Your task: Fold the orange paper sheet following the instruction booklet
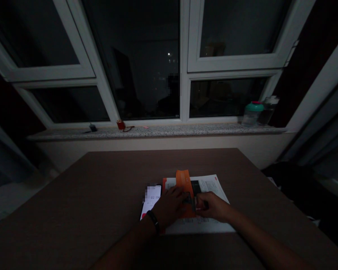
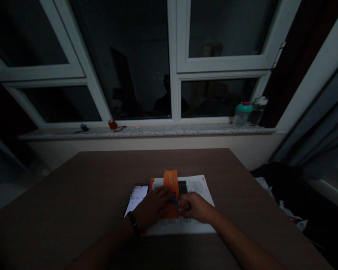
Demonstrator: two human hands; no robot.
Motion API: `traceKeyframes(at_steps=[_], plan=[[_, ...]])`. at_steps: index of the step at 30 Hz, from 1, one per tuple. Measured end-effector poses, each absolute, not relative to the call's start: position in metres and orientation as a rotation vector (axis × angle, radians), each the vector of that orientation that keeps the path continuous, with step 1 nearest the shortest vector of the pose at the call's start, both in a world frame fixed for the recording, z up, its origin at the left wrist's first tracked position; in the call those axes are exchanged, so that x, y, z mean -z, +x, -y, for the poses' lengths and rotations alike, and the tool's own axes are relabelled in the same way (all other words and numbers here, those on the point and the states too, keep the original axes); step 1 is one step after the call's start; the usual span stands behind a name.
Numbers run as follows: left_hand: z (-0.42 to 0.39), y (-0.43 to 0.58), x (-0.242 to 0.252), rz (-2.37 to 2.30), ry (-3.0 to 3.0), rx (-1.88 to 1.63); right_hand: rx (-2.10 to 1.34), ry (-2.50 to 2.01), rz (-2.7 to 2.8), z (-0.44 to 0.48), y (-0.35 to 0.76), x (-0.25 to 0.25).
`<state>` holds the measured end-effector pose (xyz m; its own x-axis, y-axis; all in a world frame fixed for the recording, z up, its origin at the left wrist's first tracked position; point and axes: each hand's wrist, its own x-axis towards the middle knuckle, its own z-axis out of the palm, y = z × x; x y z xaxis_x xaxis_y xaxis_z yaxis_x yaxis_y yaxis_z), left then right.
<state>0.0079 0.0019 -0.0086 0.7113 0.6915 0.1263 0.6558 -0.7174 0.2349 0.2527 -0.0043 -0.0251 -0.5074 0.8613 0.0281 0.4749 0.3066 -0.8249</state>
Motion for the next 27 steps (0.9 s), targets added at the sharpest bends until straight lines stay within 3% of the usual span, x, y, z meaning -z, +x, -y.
traceKeyframes(at_steps=[10,27], plan=[[-0.002,0.008,0.01,-1.075,2.754,-0.344,-0.9,-1.257,2.037,-0.004,0.245,0.03],[-0.002,0.008,0.007,-1.095,2.765,-0.31,-1.11,-1.108,2.139,0.004,0.254,0.028]])
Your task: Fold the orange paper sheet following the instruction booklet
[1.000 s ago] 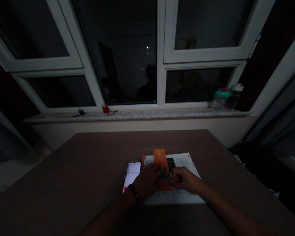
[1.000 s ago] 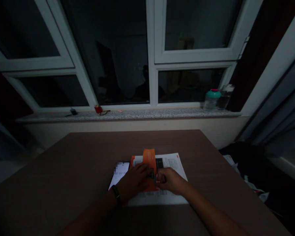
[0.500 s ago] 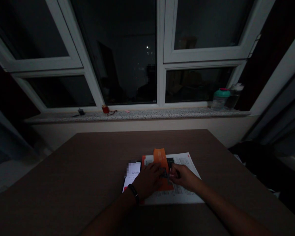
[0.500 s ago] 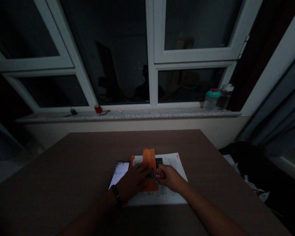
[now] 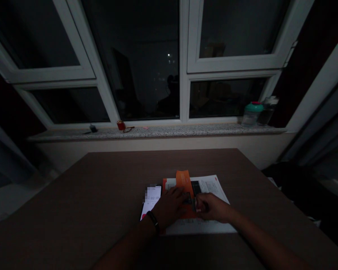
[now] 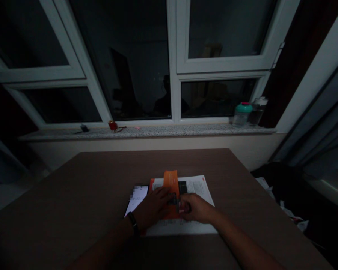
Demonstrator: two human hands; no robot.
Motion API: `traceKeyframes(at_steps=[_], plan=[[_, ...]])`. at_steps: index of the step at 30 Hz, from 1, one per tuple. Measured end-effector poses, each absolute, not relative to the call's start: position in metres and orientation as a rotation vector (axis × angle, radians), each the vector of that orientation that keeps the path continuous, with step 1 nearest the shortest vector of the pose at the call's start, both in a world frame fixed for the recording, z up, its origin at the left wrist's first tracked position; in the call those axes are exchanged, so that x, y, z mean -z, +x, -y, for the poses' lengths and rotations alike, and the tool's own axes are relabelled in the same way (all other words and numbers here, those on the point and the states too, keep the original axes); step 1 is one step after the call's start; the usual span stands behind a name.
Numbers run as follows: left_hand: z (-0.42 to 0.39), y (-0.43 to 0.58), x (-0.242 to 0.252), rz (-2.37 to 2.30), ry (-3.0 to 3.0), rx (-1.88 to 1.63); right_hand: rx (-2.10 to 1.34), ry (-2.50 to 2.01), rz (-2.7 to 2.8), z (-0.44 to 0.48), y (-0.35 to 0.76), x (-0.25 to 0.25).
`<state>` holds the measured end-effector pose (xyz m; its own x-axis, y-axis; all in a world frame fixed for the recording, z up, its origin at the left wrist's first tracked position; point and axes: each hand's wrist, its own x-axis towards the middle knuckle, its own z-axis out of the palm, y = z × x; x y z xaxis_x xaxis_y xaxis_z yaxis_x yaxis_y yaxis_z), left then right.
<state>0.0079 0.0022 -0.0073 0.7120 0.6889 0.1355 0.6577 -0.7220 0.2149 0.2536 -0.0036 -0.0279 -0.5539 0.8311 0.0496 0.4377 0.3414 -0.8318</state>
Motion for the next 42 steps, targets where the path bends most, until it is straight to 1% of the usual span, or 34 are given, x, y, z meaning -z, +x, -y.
traceKeyframes(at_steps=[8,13,20,26,33,40,42], plan=[[-0.003,0.008,0.011,-1.088,2.76,-0.331,-0.903,-1.181,2.043,-0.004,0.251,0.032],[-0.002,0.008,0.01,-1.094,2.761,-0.321,-0.74,-1.126,2.056,-0.007,0.25,0.032],[-0.004,0.007,0.014,-1.08,2.774,-0.335,-0.719,-0.877,2.242,0.002,0.253,0.027],[-0.003,0.007,0.012,-1.097,2.769,-0.31,-0.735,-0.926,2.221,0.001,0.252,0.031],[-0.002,0.009,0.01,-1.113,2.755,-0.302,-0.609,-1.078,2.085,-0.002,0.247,0.034],[-0.003,0.007,0.011,-1.103,2.757,-0.297,-0.625,-0.836,2.274,0.009,0.25,0.024],[-0.003,0.008,0.01,-1.099,2.763,-0.296,-0.616,-0.826,2.291,0.008,0.25,0.026]])
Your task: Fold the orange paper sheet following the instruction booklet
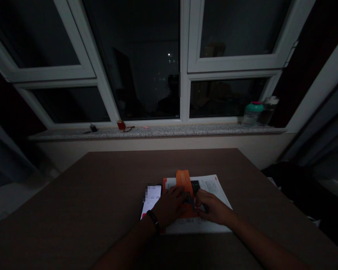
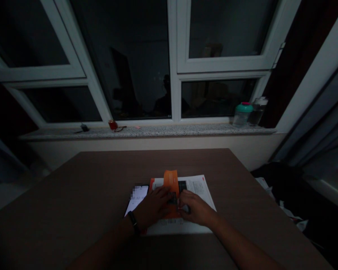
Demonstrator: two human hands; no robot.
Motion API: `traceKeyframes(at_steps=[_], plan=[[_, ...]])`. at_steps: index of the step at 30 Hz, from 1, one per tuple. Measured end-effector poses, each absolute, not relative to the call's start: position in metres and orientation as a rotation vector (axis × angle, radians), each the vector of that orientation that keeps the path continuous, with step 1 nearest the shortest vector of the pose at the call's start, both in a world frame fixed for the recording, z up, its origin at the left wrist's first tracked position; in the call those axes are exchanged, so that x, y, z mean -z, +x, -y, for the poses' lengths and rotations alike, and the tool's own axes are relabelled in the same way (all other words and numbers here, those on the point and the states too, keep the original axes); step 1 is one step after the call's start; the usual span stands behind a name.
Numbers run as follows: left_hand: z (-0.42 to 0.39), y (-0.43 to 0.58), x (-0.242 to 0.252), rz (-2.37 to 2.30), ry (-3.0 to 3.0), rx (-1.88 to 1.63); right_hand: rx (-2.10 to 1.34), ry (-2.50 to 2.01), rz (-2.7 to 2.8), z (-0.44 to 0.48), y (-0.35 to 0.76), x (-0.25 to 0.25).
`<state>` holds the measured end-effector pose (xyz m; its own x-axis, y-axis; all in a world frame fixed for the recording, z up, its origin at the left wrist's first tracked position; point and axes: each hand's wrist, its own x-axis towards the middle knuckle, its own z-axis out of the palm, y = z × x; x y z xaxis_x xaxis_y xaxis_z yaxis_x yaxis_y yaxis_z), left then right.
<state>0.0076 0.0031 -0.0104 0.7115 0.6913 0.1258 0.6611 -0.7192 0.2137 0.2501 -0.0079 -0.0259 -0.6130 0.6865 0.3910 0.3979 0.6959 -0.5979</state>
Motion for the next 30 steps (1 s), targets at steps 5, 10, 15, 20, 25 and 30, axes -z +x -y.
traceKeyframes(at_steps=[5,10,15,20,25,30], plan=[[-0.003,0.008,0.01,-1.09,2.77,-0.312,-0.507,-0.946,2.21,0.001,0.249,0.033],[-0.003,0.008,0.01,-1.097,2.776,-0.306,-0.447,-1.02,2.096,-0.002,0.248,0.038],[0.0,0.009,0.008,-1.069,2.782,-0.377,-0.487,-1.082,1.986,-0.002,0.25,0.038],[0.006,0.013,-0.003,-0.925,2.871,-0.356,-0.512,-1.102,1.972,-0.001,0.25,0.035],[0.008,0.016,-0.005,-0.822,2.987,-0.282,-0.478,-1.083,2.023,0.0,0.249,0.036],[0.006,0.015,-0.002,-0.782,2.976,-0.283,-0.523,-1.004,2.115,0.002,0.25,0.036]])
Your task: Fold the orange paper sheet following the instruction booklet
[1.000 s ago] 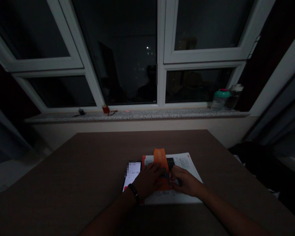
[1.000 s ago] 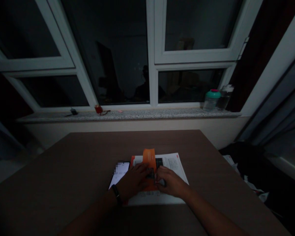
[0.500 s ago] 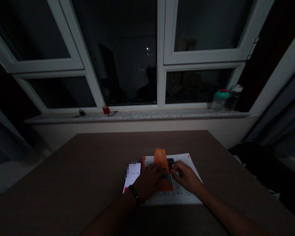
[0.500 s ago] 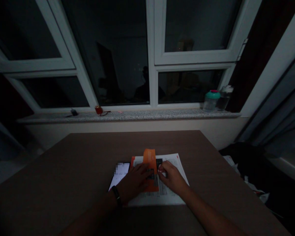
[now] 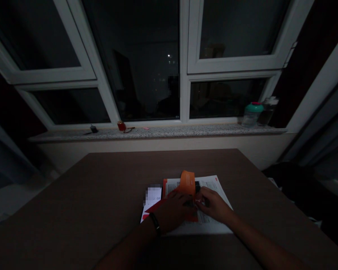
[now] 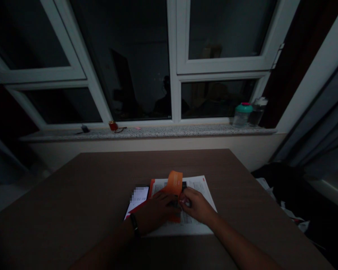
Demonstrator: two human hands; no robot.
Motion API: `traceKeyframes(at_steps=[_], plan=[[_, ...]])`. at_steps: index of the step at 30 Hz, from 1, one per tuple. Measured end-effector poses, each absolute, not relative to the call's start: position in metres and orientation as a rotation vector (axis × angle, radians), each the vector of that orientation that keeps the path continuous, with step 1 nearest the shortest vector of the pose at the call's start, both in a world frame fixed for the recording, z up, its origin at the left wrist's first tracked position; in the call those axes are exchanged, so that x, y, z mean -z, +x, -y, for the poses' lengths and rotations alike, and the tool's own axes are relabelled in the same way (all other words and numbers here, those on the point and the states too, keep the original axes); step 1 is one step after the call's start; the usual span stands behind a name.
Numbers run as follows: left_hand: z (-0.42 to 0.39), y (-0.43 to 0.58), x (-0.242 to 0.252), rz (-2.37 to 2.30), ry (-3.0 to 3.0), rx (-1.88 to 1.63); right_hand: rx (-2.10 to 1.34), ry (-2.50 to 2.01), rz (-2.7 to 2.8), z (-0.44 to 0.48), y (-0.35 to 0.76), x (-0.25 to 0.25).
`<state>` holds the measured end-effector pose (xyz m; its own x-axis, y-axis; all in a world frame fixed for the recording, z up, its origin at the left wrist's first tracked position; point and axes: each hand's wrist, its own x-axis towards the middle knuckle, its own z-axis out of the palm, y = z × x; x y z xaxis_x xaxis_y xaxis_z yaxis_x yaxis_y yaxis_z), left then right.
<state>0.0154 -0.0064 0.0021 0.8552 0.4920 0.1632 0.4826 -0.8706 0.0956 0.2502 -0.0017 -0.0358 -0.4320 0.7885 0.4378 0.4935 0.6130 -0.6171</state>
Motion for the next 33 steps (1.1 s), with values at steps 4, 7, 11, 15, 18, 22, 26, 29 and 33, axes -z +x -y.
traceKeyframes(at_steps=[4,7,11,15,18,22,26,29,33], plan=[[0.005,0.016,-0.002,-0.734,2.942,-0.31,-0.547,-0.917,2.231,0.005,0.251,0.033],[0.005,0.016,-0.001,-0.733,2.906,-0.333,-0.514,-0.885,2.281,0.006,0.25,0.031],[0.003,0.016,0.002,-0.722,2.862,-0.361,-0.477,-0.82,2.327,0.007,0.248,0.03],[0.002,0.017,0.001,-0.69,2.826,-0.376,-0.426,-0.721,2.382,0.007,0.246,0.031],[0.002,0.018,-0.001,-0.687,2.797,-0.382,-0.388,-0.718,2.386,0.005,0.245,0.032],[0.002,0.017,-0.002,-0.69,2.79,-0.37,-0.32,-0.866,2.327,0.001,0.244,0.033],[0.002,0.016,0.0,-0.711,2.805,-0.371,-0.282,-1.034,2.233,-0.004,0.246,0.033],[0.002,0.016,0.001,-0.717,2.818,-0.368,-0.341,-1.088,2.158,-0.005,0.248,0.033],[0.003,0.016,0.0,-0.718,2.84,-0.366,-0.44,-1.094,2.052,-0.004,0.251,0.034]])
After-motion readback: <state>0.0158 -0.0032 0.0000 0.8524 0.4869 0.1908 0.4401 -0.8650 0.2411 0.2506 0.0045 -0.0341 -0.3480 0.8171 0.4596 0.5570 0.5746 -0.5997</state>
